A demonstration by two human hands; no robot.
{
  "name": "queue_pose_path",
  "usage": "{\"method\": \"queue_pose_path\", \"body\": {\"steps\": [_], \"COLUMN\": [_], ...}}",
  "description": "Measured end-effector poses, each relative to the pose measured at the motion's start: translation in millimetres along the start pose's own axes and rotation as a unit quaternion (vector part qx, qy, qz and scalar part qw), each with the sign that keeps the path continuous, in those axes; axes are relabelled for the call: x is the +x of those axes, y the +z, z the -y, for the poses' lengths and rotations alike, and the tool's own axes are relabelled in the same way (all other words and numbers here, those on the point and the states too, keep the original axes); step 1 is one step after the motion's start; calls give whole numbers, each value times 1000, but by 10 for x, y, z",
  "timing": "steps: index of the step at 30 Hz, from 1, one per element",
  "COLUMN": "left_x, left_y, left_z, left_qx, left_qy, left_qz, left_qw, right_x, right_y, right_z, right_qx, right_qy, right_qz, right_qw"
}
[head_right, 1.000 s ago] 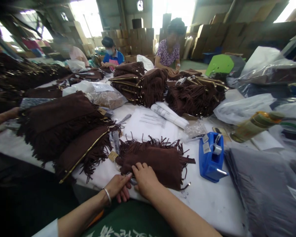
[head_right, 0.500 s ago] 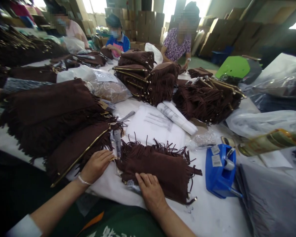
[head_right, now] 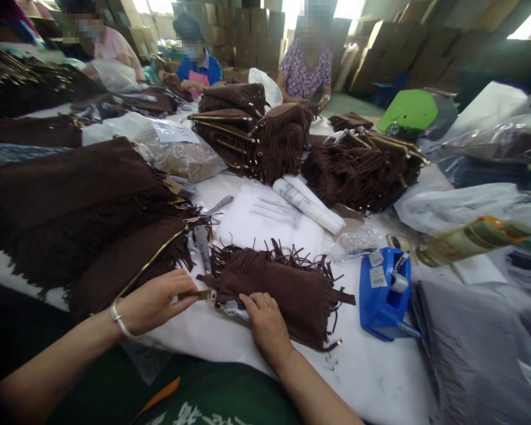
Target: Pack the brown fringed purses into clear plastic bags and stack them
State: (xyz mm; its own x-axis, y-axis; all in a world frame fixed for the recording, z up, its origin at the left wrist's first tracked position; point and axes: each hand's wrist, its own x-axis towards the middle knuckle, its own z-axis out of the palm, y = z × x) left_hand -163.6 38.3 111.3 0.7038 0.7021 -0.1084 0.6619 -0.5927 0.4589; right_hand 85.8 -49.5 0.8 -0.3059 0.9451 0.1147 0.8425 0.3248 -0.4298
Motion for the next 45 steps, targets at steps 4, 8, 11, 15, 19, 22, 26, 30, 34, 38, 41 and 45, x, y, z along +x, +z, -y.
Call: {"method": "queue_pose_path", "body": {"steps": [4,8,11,15,19,22,26,30,34,38,41,45], "left_x": [-87,-325,-465,-587,-643,-655,-662,-646,-613,-587,-557,-525], "left_y": [-40,114,326,549,604,593,587,597,587,512,440,414], "left_z": [251,499,530,521,562,585,607,660,662,532,379,170], "left_qx": [62,136,122,82,59,40,10,-19,-29,35,57,57], "left_qy": [-99,-160,-179,-211,-211,-212,-218,-227,-231,-213,-202,-201], "left_qz": [118,114,74,14,-16,-24,-48,-41,-41,-16,-16,-33], "left_qw": [986,971,973,974,975,976,975,973,972,976,978,977], "right_x": [-14,-48,139,897,1729,1970,1701,1049,490,295,251,135], "right_y": [-44,-326,-638,-665,-238,-78,-315,-510,-280,-181,-308,-380], "right_z": [-12,36,159,480,771,856,874,931,850,557,393,386], "right_qx": [66,69,122,91,6,17,84,234,108,63,64,38], "right_qy": [32,16,-16,29,99,70,-13,-212,-337,-351,-340,-302], "right_qz": [-9,81,156,110,90,91,101,191,261,275,284,233], "right_qw": [997,994,980,989,991,993,991,930,898,893,894,924]}}
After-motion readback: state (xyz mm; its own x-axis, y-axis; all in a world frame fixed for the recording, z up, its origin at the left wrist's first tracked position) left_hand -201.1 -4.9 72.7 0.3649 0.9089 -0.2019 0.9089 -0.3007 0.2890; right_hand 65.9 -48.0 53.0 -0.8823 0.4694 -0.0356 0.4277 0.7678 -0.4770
